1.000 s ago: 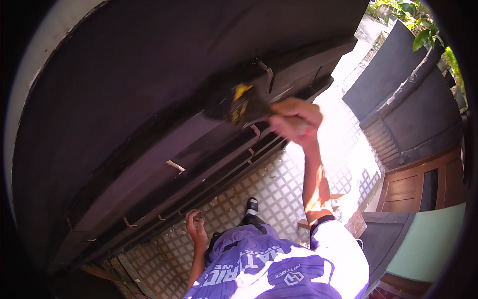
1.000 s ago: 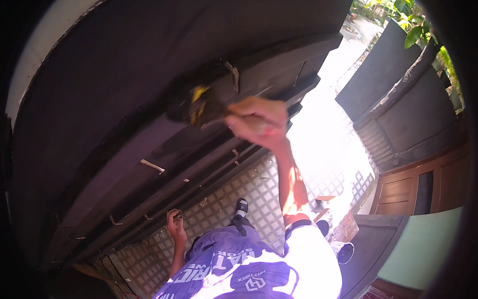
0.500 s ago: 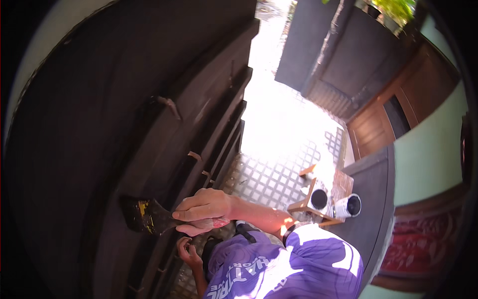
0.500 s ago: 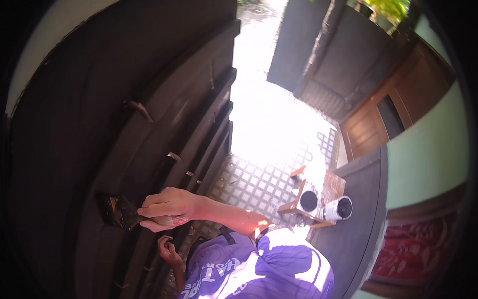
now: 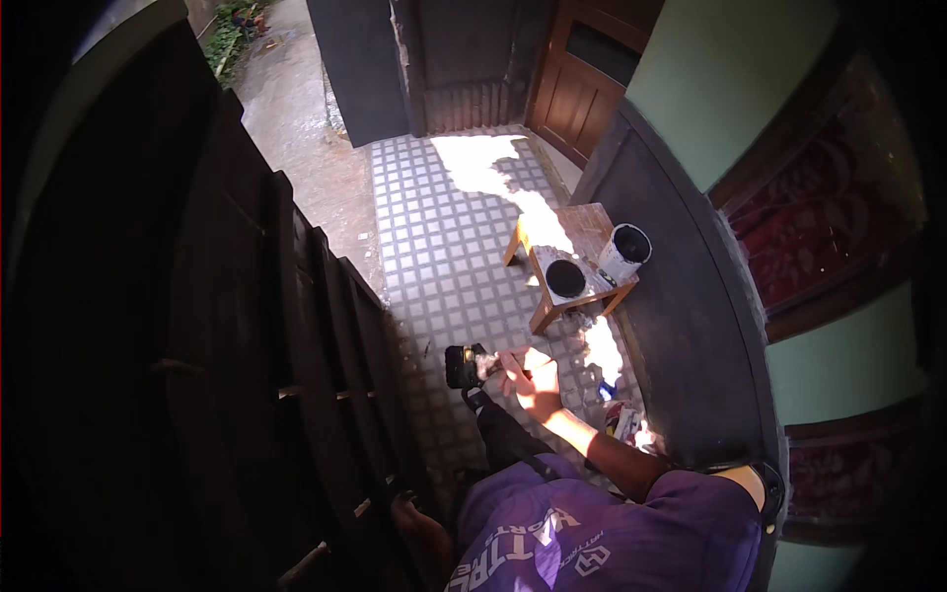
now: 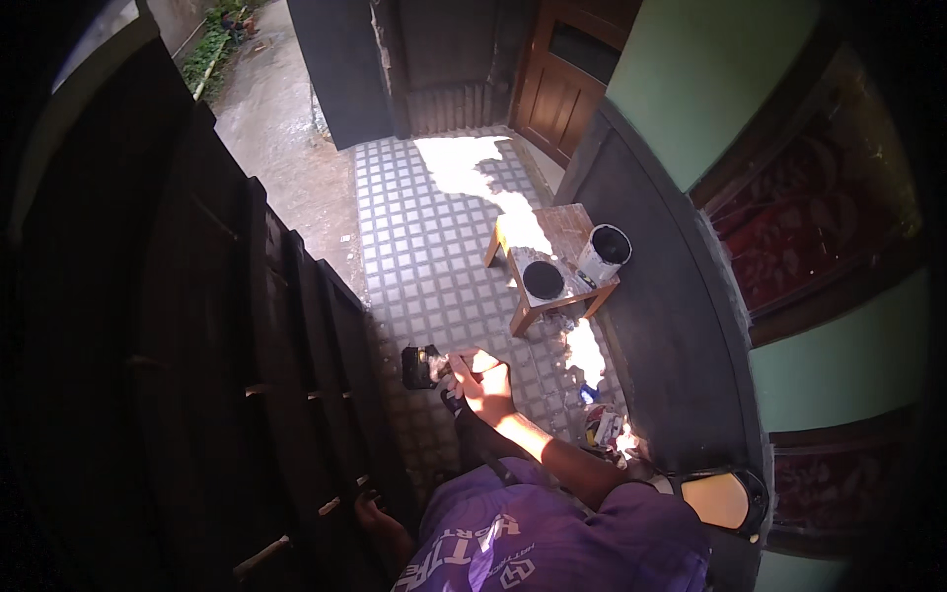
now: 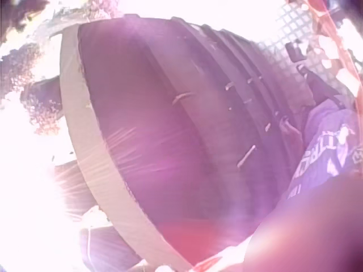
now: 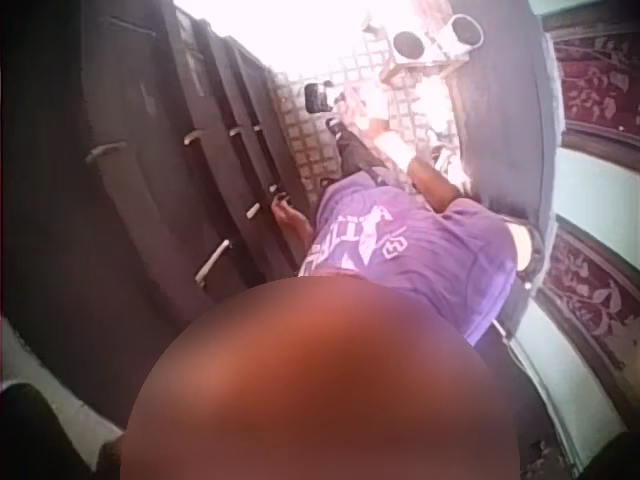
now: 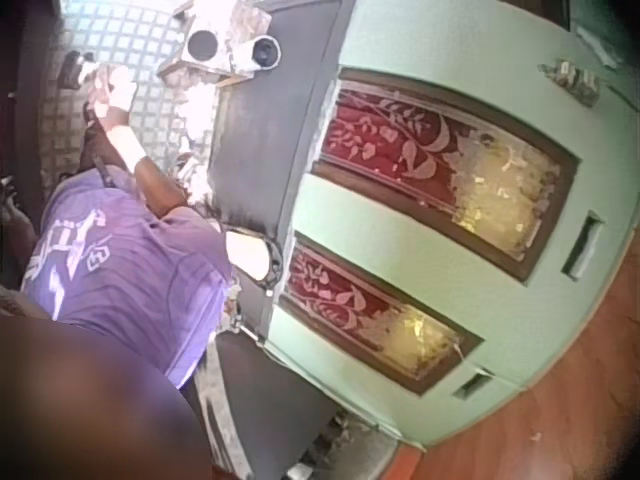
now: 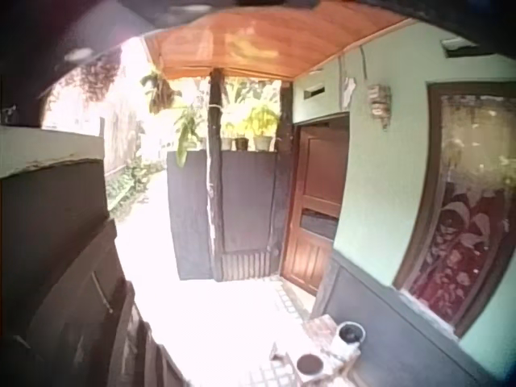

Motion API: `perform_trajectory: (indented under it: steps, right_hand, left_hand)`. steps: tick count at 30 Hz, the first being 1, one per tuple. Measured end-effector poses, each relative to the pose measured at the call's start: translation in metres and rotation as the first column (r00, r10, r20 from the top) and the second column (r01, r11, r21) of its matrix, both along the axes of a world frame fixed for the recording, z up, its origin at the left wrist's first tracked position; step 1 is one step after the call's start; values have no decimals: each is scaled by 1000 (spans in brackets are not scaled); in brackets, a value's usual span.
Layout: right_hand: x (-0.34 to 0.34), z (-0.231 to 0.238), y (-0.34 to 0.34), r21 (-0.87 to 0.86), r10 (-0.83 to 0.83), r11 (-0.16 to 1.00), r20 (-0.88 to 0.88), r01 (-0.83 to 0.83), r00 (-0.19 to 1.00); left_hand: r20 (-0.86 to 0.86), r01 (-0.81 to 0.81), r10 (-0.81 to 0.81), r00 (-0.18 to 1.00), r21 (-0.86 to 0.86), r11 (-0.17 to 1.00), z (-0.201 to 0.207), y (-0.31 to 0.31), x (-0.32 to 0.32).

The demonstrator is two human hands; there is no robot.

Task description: Painting a wooden gate with a dark colored paint using a brush.

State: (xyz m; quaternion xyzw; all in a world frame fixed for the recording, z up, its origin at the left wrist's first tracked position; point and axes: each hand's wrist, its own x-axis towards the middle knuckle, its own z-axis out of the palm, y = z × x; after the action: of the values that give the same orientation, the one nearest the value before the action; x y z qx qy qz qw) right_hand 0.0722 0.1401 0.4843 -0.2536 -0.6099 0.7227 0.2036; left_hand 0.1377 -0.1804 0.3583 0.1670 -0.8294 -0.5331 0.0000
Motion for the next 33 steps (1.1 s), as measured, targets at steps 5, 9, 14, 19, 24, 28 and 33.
perform_trajectory:
  steps: [5,9,14,19,24,28,33]
  right_hand:
    - [68,-23,56,467,-306,846,25,259,952]
    - [84,-29,79,704,-385,655,1,273,923]
    - [85,-53,133,731,-469,593,-27,338,883]
    - [71,-53,190,620,-549,684,92,384,831]
    - [68,-67,237,599,-552,730,233,329,800]
    - [75,-92,246,606,-591,724,298,330,749]
    - [89,-150,255,566,-654,736,451,372,608]
  left_hand:
    - [141,117,-126,982,70,991,-28,44,-49]
    - [-31,-92,92,995,23,996,-66,54,-95]
    - [131,-245,224,966,185,952,-81,131,-157]
    - [231,-67,-7,973,313,947,-54,218,-198]
    - [208,333,-455,866,439,835,-87,283,-248]
    - [66,635,-711,700,399,662,-122,336,-290]
    - [55,814,-859,509,292,501,-136,393,-326]
